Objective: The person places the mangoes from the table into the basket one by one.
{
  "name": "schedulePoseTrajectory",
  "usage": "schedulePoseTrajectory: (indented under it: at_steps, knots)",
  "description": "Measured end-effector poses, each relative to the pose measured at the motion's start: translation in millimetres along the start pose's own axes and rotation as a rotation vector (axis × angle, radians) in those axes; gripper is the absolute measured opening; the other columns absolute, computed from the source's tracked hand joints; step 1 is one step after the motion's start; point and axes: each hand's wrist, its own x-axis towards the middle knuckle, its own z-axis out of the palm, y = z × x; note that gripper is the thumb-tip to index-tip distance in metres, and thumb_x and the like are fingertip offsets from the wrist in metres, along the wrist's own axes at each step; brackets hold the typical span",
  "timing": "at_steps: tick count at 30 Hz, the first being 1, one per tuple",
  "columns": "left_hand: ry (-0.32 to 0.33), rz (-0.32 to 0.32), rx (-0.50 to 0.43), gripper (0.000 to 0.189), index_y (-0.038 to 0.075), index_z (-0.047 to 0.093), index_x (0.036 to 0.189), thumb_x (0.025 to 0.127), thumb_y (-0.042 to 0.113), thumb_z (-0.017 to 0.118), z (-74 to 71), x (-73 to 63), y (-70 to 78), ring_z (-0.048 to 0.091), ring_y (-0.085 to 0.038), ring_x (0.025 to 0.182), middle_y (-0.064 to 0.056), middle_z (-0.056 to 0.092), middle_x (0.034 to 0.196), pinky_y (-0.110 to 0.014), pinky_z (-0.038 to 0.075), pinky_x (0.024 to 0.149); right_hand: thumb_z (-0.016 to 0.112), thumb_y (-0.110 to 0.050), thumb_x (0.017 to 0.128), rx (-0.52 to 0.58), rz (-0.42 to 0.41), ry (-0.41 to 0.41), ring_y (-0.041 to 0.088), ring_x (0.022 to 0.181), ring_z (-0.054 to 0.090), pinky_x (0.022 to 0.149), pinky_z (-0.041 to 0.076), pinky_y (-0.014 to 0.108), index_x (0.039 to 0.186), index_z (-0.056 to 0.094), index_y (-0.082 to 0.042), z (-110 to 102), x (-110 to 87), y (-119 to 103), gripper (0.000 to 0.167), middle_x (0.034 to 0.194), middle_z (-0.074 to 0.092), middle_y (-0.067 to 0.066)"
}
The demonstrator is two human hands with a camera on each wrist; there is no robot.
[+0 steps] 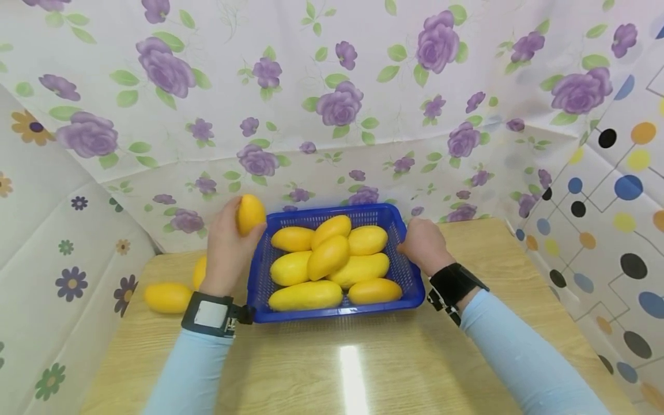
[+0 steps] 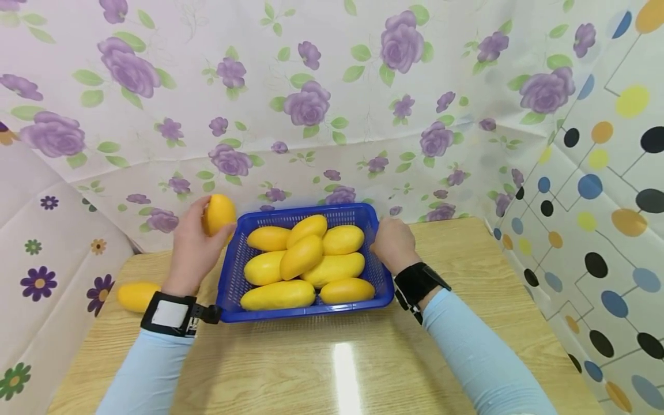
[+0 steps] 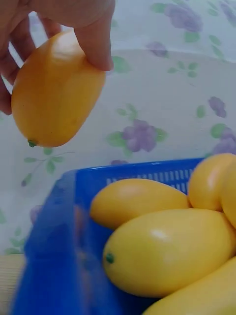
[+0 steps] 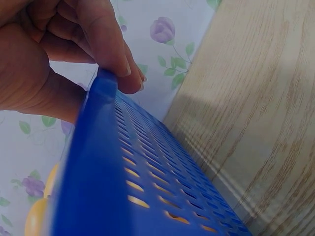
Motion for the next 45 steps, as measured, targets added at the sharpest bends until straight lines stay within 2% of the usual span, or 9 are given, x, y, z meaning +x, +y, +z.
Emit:
schedulePoseTrajectory:
  at_steps: [3, 6, 11, 16, 20, 24, 38, 45]
  knots:
    - [-0.045, 0.113, 0.050, 0.066, 0.012, 0.037, 0.141, 0.084, 0.023, 0.069, 10.3, -2.1, 6.3, 0.043, -0.036, 0.124, -0.018, 0.046, 0.138, -0.050, 0.037, 0.103, 0.075, -0.023, 0.075, -0.002, 0.004, -0.003, 0.019, 0.054, 0.056, 0.043, 0.043, 0.025, 0.077, 0.060, -0.003, 0.3, -0.2, 0.8, 0.025, 0.066, 0.059, 0.007]
    - [-0.098, 0.191, 0.118, 0.064, 0.014, 0.039, 0.140, 0.084, 0.017, 0.069, 19.1, -5.8, 11.9, 0.043, -0.036, 0.123, -0.017, 0.047, 0.135, -0.049, 0.041, 0.100, 0.075, -0.023, 0.074, -0.007, 0.002, 0.000, 0.019, 0.055, 0.057, 0.043, 0.043, 0.025, 0.078, 0.060, -0.003, 0.7, -0.8, 1.2, 0.026, 0.067, 0.059, 0.008]
    - [-0.193, 0.267, 0.232, 0.064, 0.015, 0.041, 0.139, 0.081, 0.010, 0.070, 29.7, -9.2, 18.8, 0.044, -0.035, 0.123, -0.014, 0.049, 0.133, -0.049, 0.042, 0.100, 0.075, -0.024, 0.074, -0.006, -0.006, 0.009, 0.019, 0.055, 0.056, 0.042, 0.042, 0.025, 0.076, 0.060, -0.003, 1.0, -1.7, 1.5, 0.025, 0.067, 0.059, 0.008]
    - [-0.301, 0.325, 0.326, 0.067, 0.016, 0.041, 0.139, 0.080, 0.009, 0.071, 36.4, -9.1, 24.7, 0.045, -0.034, 0.123, -0.013, 0.050, 0.133, -0.049, 0.040, 0.102, 0.075, -0.023, 0.074, -0.004, -0.006, 0.015, 0.019, 0.054, 0.056, 0.042, 0.042, 0.025, 0.075, 0.060, -0.004, 1.0, -1.5, 2.2, 0.025, 0.067, 0.058, 0.008]
    - [-0.372, 0.332, 0.372, 0.067, 0.017, 0.041, 0.139, 0.080, 0.010, 0.072, 40.4, -9.9, 28.3, 0.044, -0.032, 0.125, -0.011, 0.050, 0.135, -0.048, 0.040, 0.102, 0.075, -0.023, 0.074, -0.003, -0.008, 0.020, 0.019, 0.055, 0.056, 0.043, 0.042, 0.025, 0.076, 0.060, -0.003, 1.2, -1.2, 2.3, 0.025, 0.067, 0.058, 0.008]
    - [-0.422, 0.324, 0.372, 0.067, 0.018, 0.041, 0.138, 0.080, 0.010, 0.072, 43.9, -11.0, 31.7, 0.044, -0.031, 0.126, -0.009, 0.049, 0.135, -0.048, 0.041, 0.102, 0.075, -0.024, 0.074, -0.007, -0.016, 0.023, 0.019, 0.053, 0.055, 0.043, 0.041, 0.025, 0.073, 0.060, -0.004, 2.1, -1.1, 2.3, 0.025, 0.064, 0.058, 0.007]
    - [-0.512, 0.270, 0.403, 0.063, 0.018, 0.044, 0.136, 0.080, 0.007, 0.071, 50.8, -9.7, 36.7, 0.043, -0.035, 0.125, -0.010, 0.050, 0.135, -0.058, 0.041, 0.096, 0.075, -0.022, 0.074, 0.005, -0.014, 0.027, 0.019, 0.053, 0.055, 0.042, 0.042, 0.025, 0.075, 0.060, -0.003, 2.4, -0.3, 2.2, 0.024, 0.064, 0.058, 0.007]
    - [-0.530, 0.254, 0.413, 0.063, 0.020, 0.044, 0.135, 0.080, 0.007, 0.070, 52.3, -8.9, 36.9, 0.042, -0.035, 0.126, -0.008, 0.050, 0.135, -0.059, 0.039, 0.098, 0.075, -0.023, 0.074, -0.001, -0.007, 0.030, 0.019, 0.054, 0.056, 0.043, 0.041, 0.025, 0.077, 0.060, -0.003, 1.6, 0.0, 1.7, 0.025, 0.066, 0.058, 0.007]
